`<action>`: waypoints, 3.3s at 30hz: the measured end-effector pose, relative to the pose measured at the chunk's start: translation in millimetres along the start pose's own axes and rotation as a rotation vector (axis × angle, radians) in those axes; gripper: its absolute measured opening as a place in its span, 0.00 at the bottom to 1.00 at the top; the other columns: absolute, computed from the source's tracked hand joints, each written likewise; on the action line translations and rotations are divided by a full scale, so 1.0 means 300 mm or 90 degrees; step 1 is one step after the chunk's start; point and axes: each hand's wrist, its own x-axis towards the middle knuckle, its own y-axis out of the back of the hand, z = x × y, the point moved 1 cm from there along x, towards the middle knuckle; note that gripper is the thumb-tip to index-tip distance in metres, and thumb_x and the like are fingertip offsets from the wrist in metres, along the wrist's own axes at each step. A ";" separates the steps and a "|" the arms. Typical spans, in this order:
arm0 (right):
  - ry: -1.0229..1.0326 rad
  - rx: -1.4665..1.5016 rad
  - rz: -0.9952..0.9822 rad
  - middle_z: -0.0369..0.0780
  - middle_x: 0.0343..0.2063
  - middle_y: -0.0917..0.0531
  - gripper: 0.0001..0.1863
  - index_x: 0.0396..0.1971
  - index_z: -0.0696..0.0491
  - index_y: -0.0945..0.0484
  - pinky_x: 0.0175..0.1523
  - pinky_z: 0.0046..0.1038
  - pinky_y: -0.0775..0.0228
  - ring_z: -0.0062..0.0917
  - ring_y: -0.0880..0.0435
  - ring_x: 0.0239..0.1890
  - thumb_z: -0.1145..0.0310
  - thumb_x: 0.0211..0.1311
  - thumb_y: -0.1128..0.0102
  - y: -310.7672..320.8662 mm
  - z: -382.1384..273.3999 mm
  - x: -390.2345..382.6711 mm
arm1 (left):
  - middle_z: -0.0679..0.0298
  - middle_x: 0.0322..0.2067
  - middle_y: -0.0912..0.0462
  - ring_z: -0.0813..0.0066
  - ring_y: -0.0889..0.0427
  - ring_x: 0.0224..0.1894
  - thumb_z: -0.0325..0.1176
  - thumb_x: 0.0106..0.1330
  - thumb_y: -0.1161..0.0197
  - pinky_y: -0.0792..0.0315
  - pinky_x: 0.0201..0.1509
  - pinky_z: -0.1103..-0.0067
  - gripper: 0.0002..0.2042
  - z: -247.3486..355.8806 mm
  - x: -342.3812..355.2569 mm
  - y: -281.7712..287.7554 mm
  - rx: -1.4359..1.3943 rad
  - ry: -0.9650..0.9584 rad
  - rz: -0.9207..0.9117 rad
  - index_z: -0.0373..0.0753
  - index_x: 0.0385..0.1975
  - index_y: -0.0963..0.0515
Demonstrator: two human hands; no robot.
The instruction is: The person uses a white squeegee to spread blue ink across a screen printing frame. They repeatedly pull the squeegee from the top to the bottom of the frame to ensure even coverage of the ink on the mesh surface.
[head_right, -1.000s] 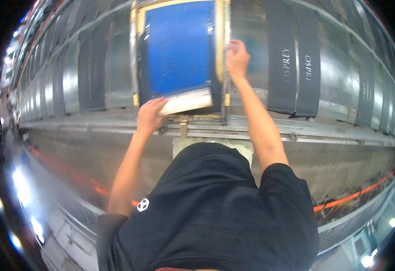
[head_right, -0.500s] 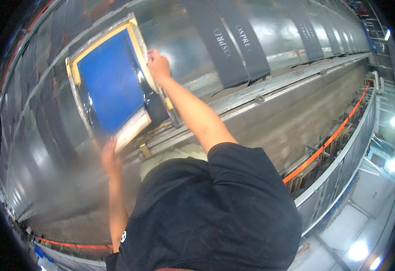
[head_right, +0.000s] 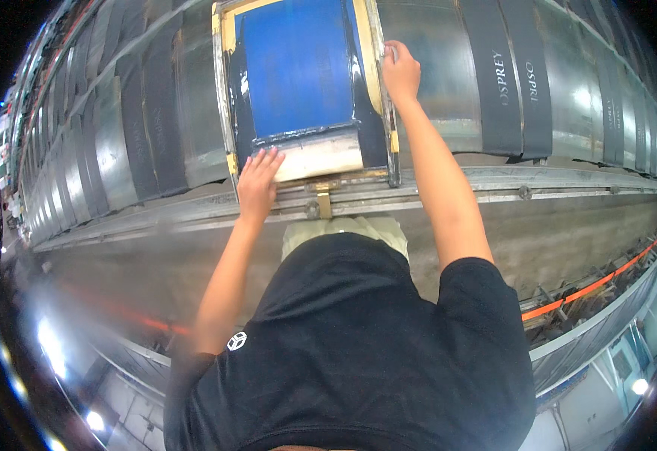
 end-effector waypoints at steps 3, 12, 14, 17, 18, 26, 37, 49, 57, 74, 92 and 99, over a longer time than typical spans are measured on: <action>0.057 0.007 0.018 0.48 0.33 0.13 0.13 0.48 0.46 0.16 0.49 0.44 0.25 0.50 0.15 0.41 0.59 0.71 0.45 0.010 0.017 0.008 | 0.65 0.63 0.21 0.60 0.24 0.66 0.17 0.54 0.38 0.33 0.71 0.60 0.32 -0.062 0.211 -0.008 0.006 -0.008 0.030 0.51 0.62 0.22; 0.376 -0.319 -0.068 0.38 0.54 0.19 0.22 0.53 0.48 0.18 0.56 0.38 0.25 0.36 0.24 0.60 0.55 0.62 0.31 0.131 -0.225 0.086 | 0.66 0.53 0.14 0.62 0.16 0.57 0.21 0.57 0.35 0.24 0.62 0.65 0.21 -0.289 0.795 0.039 -0.034 0.004 0.046 0.48 0.51 0.16; 0.464 -0.222 -0.104 0.38 0.52 0.19 0.22 0.52 0.50 0.18 0.58 0.38 0.26 0.37 0.23 0.58 0.59 0.58 0.28 0.075 -0.426 0.139 | 0.66 0.48 0.12 0.61 0.13 0.50 0.23 0.57 0.34 0.20 0.54 0.68 0.19 -0.307 0.856 0.117 -0.042 0.033 0.043 0.51 0.48 0.14; 0.447 -0.200 -0.183 0.39 0.48 0.18 0.20 0.49 0.51 0.17 0.60 0.38 0.26 0.38 0.22 0.57 0.67 0.54 0.27 -0.017 -0.436 0.233 | 0.65 0.45 0.11 0.58 0.13 0.45 0.25 0.57 0.34 0.19 0.49 0.67 0.20 -0.308 0.988 0.129 -0.092 0.055 -0.018 0.56 0.48 0.13; 0.431 -0.202 -0.223 0.40 0.47 0.18 0.19 0.48 0.51 0.16 0.60 0.38 0.27 0.38 0.22 0.56 0.69 0.53 0.27 -0.063 -0.412 0.276 | 0.65 0.46 0.11 0.58 0.13 0.45 0.25 0.57 0.33 0.19 0.50 0.67 0.20 -0.316 1.011 0.116 -0.082 0.061 -0.037 0.55 0.48 0.13; 0.373 -0.177 -0.225 0.42 0.43 0.16 0.23 0.44 0.54 0.14 0.56 0.38 0.25 0.40 0.19 0.50 0.82 0.42 0.31 -0.090 -0.215 0.003 | 0.63 0.44 0.12 0.59 0.14 0.47 0.24 0.55 0.32 0.20 0.51 0.68 0.18 -0.252 0.748 0.050 -0.074 0.054 -0.084 0.50 0.47 0.13; 0.342 -0.131 -0.290 0.42 0.45 0.17 0.26 0.45 0.57 0.17 0.56 0.36 0.24 0.38 0.20 0.53 0.87 0.38 0.36 0.127 -0.173 -0.508 | 0.65 0.50 0.12 0.64 0.14 0.54 0.19 0.52 0.35 0.21 0.58 0.68 0.23 -0.057 0.178 0.034 -0.056 0.019 -0.015 0.50 0.48 0.14; 0.431 -0.182 -0.237 0.42 0.43 0.15 0.16 0.42 0.51 0.13 0.56 0.38 0.23 0.39 0.17 0.50 0.72 0.50 0.28 -0.147 -0.304 0.308 | 0.60 0.38 0.11 0.56 0.12 0.41 0.30 0.56 0.30 0.19 0.47 0.65 0.20 -0.342 1.006 0.095 -0.023 0.079 -0.091 0.60 0.49 0.13; 0.374 -0.206 -0.232 0.42 0.40 0.14 0.13 0.39 0.50 0.12 0.54 0.39 0.24 0.40 0.16 0.46 0.69 0.51 0.27 -0.189 -0.296 0.351 | 0.60 0.41 0.11 0.57 0.12 0.43 0.31 0.55 0.29 0.19 0.51 0.65 0.20 -0.370 1.088 0.059 -0.008 0.090 -0.145 0.60 0.48 0.12; 0.337 -0.056 -0.246 0.42 0.40 0.18 0.16 0.38 0.58 0.17 0.55 0.34 0.24 0.36 0.20 0.50 0.81 0.45 0.38 0.082 -0.093 -0.565 | 0.63 0.51 0.13 0.62 0.15 0.56 0.17 0.51 0.35 0.24 0.61 0.67 0.24 -0.106 0.115 -0.013 -0.065 0.012 -0.087 0.46 0.49 0.15; 0.402 -0.177 -0.167 0.42 0.37 0.16 0.15 0.38 0.49 0.14 0.57 0.40 0.26 0.41 0.18 0.48 0.69 0.46 0.25 -0.334 -0.182 0.447 | 0.60 0.43 0.11 0.57 0.13 0.47 0.29 0.52 0.29 0.20 0.54 0.65 0.22 -0.461 1.183 -0.019 -0.041 0.085 -0.135 0.58 0.49 0.13; 0.381 -0.095 -0.190 0.43 0.37 0.17 0.17 0.38 0.50 0.16 0.52 0.41 0.26 0.42 0.18 0.45 0.75 0.43 0.25 -0.258 -0.180 0.241 | 0.60 0.40 0.11 0.55 0.13 0.43 0.28 0.57 0.33 0.20 0.51 0.63 0.17 -0.407 0.966 -0.023 -0.029 0.087 -0.107 0.56 0.45 0.11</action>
